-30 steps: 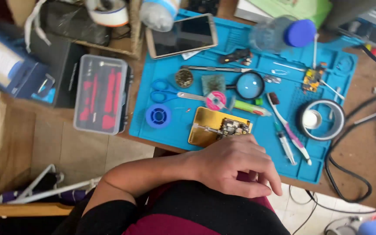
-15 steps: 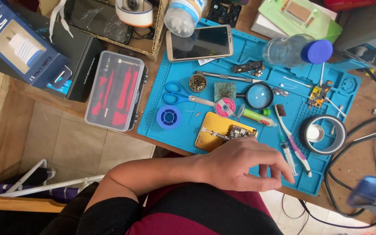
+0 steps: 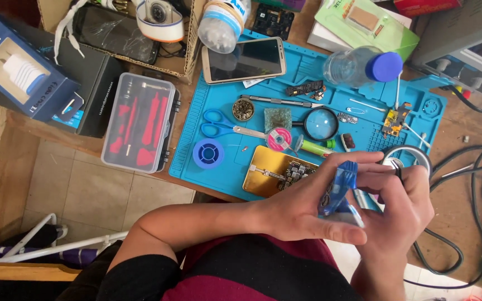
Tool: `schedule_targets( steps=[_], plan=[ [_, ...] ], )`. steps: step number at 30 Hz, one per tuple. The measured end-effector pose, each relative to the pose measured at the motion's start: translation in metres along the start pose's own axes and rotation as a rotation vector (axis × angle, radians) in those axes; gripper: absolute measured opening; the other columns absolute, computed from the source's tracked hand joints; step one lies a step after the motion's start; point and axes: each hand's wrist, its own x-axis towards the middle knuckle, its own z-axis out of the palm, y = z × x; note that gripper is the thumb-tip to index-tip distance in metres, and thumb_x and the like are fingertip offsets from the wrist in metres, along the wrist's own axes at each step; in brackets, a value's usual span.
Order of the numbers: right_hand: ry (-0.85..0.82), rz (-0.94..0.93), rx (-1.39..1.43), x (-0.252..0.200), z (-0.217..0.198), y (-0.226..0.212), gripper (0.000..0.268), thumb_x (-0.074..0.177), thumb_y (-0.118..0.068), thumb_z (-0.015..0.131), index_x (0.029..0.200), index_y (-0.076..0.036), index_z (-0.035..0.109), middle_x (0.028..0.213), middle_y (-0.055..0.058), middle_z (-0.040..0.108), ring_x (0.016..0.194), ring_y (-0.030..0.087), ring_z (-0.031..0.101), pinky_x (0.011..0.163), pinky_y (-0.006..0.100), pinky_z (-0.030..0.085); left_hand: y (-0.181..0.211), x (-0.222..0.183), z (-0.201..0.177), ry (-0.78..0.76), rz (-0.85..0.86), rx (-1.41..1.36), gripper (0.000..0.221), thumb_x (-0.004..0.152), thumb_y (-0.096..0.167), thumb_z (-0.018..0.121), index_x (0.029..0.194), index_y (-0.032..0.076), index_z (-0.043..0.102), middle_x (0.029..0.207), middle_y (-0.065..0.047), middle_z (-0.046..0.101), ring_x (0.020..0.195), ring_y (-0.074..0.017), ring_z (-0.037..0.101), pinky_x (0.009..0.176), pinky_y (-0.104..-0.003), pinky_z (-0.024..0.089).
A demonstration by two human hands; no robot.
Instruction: Repairing a mobile phone motherboard by reflowing components with a heat gun, cleaning with a brush, and inspecting with a magnifying glass.
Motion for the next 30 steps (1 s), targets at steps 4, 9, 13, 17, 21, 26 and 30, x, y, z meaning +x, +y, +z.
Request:
schedule_targets(
  steps=[4,9,13,17,21,26,30],
  plan=[
    [0.039,-0.102,-0.006,0.000,0.012,-0.004,0.032,0.114,-0.037,0.086,0.115,-0.008,0.074,0.108,0.016,0.056,0.087,0.027,0.059,0.076,0.044,0.051,-0.018,-0.004,0.002,0.223,0.023,-0.235,0.070,0.111,0.041,0.077,0.170,0.014,0.050,0.164,-0.008,0.061,0.153,-0.0180,0.065,0.130,-0.038,0.061],
    [0.073,-0.033,0.135,-0.002,0.003,0.000,0.041,0.110,-0.026,0.091,0.123,-0.001,0.062,0.104,0.014,0.050,0.087,0.023,0.043,0.084,0.039,0.038,-0.017,-0.002,-0.032,0.411,0.241,-0.256,0.037,0.128,0.031,0.062,0.161,0.013,0.057,0.113,-0.002,0.065,0.076,-0.0121,0.056,0.065,-0.026,0.044],
    [0.011,0.043,0.169,-0.008,0.002,0.009,0.036,0.115,-0.029,0.083,0.127,-0.003,0.061,0.112,0.015,0.048,0.081,0.020,0.045,0.082,0.036,0.040,0.007,0.001,-0.057,0.477,0.363,-0.415,0.033,0.112,0.033,0.066,0.090,0.020,0.047,0.072,0.007,0.039,0.053,-0.0065,0.029,0.055,-0.026,0.024],
    [-0.006,0.085,0.171,-0.013,0.003,0.015,0.029,0.116,-0.023,0.085,0.123,-0.004,0.065,0.111,0.013,0.049,0.082,0.019,0.048,0.081,0.037,0.041,0.000,-0.006,-0.069,0.386,0.413,-0.501,0.061,0.106,0.074,0.066,0.088,0.022,0.040,0.073,0.009,0.033,0.057,-0.0040,0.019,0.054,-0.024,0.016],
    [-0.002,0.074,0.204,-0.015,0.005,0.016,0.024,0.117,-0.018,0.084,0.120,0.000,0.069,0.108,0.015,0.052,0.082,0.019,0.050,0.073,0.033,0.042,-0.007,-0.009,-0.074,0.448,0.266,-0.502,0.062,0.112,0.068,0.041,0.072,0.021,0.036,0.063,0.007,0.028,0.056,-0.0084,0.018,0.053,-0.030,0.013],
    [-0.016,0.033,0.198,-0.012,0.006,0.017,0.022,0.117,-0.021,0.083,0.118,-0.002,0.071,0.100,0.012,0.052,0.078,0.018,0.046,0.073,0.033,0.040,-0.008,-0.007,-0.077,0.454,0.189,-0.526,0.061,0.116,0.059,0.042,0.069,0.021,0.036,0.062,0.006,0.029,0.054,-0.0092,0.020,0.051,-0.030,0.015],
    [-0.040,0.040,0.190,-0.012,0.006,0.015,0.022,0.117,-0.022,0.081,0.114,-0.002,0.072,0.098,0.012,0.055,0.079,0.018,0.050,0.072,0.033,0.041,0.006,-0.006,-0.078,0.487,0.252,-0.571,0.056,0.115,0.060,0.046,0.078,0.019,0.038,0.066,0.005,0.029,0.054,-0.0082,0.019,0.049,-0.028,0.015]
  ],
)
